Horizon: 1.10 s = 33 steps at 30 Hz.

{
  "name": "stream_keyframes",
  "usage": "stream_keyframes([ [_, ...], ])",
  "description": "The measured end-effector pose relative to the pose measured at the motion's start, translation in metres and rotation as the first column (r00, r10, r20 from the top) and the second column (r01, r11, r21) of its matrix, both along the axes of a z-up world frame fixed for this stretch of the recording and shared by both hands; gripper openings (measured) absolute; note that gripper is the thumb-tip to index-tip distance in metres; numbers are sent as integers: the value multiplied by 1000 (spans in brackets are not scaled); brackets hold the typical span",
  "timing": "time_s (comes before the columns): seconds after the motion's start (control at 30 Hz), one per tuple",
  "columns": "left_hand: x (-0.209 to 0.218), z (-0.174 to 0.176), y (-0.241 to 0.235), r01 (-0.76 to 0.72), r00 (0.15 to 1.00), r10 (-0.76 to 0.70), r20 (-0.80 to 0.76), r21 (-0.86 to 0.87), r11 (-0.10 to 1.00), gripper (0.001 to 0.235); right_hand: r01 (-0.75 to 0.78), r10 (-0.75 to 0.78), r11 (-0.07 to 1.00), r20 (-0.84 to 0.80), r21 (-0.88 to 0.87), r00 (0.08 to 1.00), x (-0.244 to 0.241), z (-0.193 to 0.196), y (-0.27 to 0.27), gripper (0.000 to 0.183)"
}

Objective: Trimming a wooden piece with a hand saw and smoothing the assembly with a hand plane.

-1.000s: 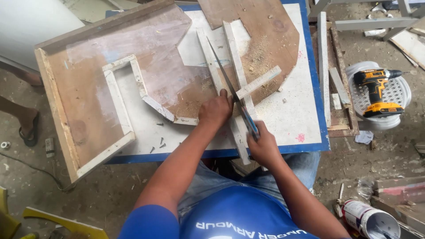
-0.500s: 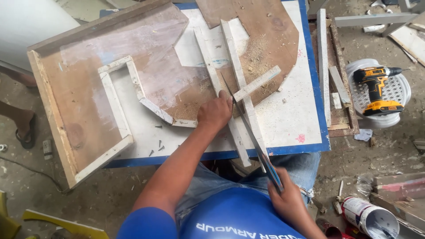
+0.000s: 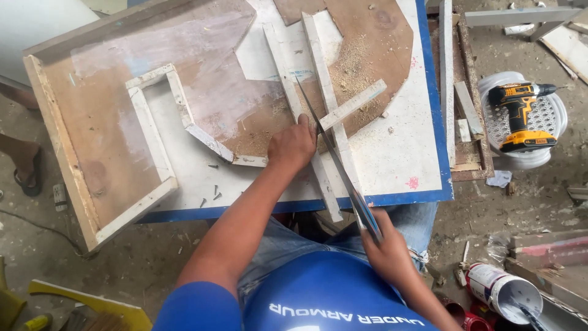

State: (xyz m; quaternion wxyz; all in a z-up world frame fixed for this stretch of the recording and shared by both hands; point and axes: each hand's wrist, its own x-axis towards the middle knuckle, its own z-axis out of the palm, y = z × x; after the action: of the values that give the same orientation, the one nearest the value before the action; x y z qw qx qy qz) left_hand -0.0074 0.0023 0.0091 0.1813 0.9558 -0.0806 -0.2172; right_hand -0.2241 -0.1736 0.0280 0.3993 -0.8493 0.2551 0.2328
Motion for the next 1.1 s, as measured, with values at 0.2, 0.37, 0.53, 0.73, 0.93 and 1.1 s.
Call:
stream_keyframes([
  [0.2,-1,-8,-1,6,1000,-6,31,8,1000,45,24,-24,999,7,-36,1000,-21,-5,-13,36],
  [0.37,6,-21,2,-70,998,69,-14,-24,997,45,-43,38,999,206,19,978,92,-49,18,38],
  [0.53,11,-28,0,-117,993,116,-37,-27,993,48,-47,27,996,227,80,974,104,-27,25,38],
  [0.73,4,-18,-3,-33,999,33,-22,-13,999,42,-50,48,994,15,94,999,-18,-16,-24,35],
  [0.93,7,-17,0,16,1000,-16,9,30,999,45,-49,47,998,-63,-34,997,-25,-30,-32,40],
  [1.1,5,-6,0,-50,998,48,-50,-34,998,40,-90,86,996,188,14,978,93,-46,6,38],
])
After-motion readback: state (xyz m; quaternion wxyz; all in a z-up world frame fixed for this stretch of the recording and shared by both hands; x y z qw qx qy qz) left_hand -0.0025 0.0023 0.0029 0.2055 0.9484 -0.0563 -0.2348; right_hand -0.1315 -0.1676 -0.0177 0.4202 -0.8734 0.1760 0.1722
